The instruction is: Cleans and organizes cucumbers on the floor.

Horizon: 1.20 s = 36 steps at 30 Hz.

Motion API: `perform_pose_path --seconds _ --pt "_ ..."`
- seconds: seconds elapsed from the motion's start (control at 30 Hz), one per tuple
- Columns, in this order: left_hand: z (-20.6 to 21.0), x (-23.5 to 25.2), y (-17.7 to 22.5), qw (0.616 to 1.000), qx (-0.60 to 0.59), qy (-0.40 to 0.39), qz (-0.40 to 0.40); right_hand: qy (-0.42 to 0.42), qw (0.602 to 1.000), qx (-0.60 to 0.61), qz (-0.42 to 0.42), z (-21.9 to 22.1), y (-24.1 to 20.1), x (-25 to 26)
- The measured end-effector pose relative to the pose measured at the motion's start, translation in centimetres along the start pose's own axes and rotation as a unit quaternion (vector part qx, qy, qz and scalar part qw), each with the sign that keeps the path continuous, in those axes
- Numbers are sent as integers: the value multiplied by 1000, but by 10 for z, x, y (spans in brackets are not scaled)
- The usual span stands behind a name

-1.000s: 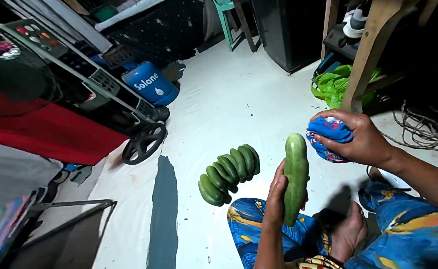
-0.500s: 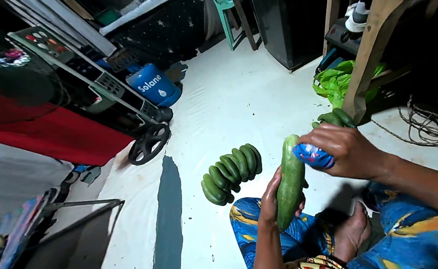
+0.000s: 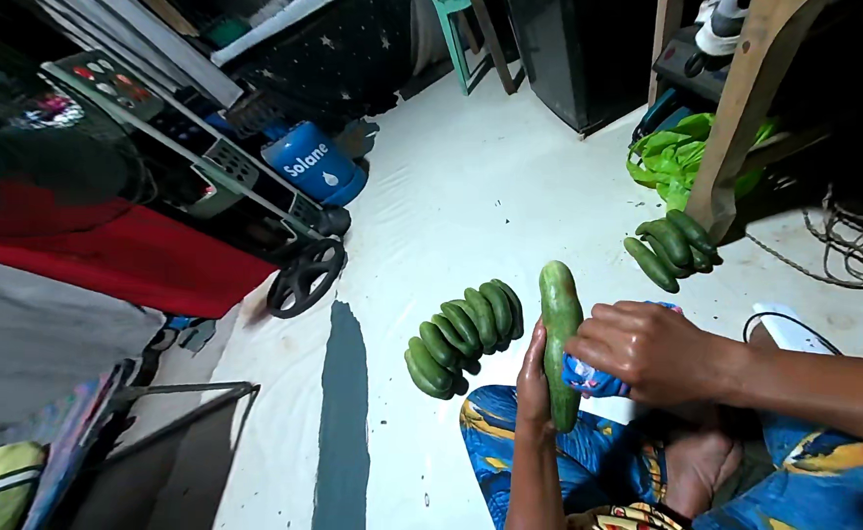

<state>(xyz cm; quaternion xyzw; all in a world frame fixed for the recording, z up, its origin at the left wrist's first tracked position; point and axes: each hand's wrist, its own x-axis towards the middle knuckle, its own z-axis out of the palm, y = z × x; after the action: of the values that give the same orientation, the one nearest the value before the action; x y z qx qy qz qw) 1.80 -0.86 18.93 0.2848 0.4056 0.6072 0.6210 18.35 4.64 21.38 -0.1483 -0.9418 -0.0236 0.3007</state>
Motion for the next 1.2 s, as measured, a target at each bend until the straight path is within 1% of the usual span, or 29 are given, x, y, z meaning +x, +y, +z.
perform_pose_path --seconds 0.1,0.2,0.23,0.3,0.4,0.47,0.53,0.6,0.67,0.8,0.87,0.9,1.0,1.1,1.2 --pt "-7 2 -2 995 65 -70 -25 40 998 -12 49 -5 16 1" --pt "-17 5 -5 983 97 -148 -40 85 988 -26 125 -13 40 -2" --pt "-19 5 -7 982 85 -163 -47 91 983 -27 158 -17 47 -5" --pt "-20 4 -11 981 18 -183 -62 106 966 2 235 -26 55 -10" --pt "-16 3 -11 975 -78 -193 -73 145 923 104 341 -39 54 -14" --pt "-16 5 -12 969 -137 -191 -74 156 892 183 383 -47 49 -13" --pt "-15 4 -12 965 -183 -166 -89 154 874 234 397 -53 45 -12" --pt "-16 2 -13 960 -206 -159 -103 146 872 247 397 -56 43 -12" --pt "-19 3 -16 954 -218 -170 -114 141 878 242 388 -57 40 -13" --pt "-20 5 -17 932 -231 -226 -164 152 900 211 351 -55 37 -11" --pt "-17 4 -16 928 -215 -240 -185 160 918 175 316 -54 37 -11" --pt "-15 4 -15 933 -199 -240 -181 164 931 147 290 -53 37 -12" --pt "-9 1 -15 959 -120 -220 -133 166 965 46 199 -47 44 -14" --pt "-4 -2 -14 973 -67 -192 -107 146 976 -13 161 -42 46 -14" --pt "-1 -4 -11 986 -5 -151 -73 127 982 -36 133 -38 40 -12"
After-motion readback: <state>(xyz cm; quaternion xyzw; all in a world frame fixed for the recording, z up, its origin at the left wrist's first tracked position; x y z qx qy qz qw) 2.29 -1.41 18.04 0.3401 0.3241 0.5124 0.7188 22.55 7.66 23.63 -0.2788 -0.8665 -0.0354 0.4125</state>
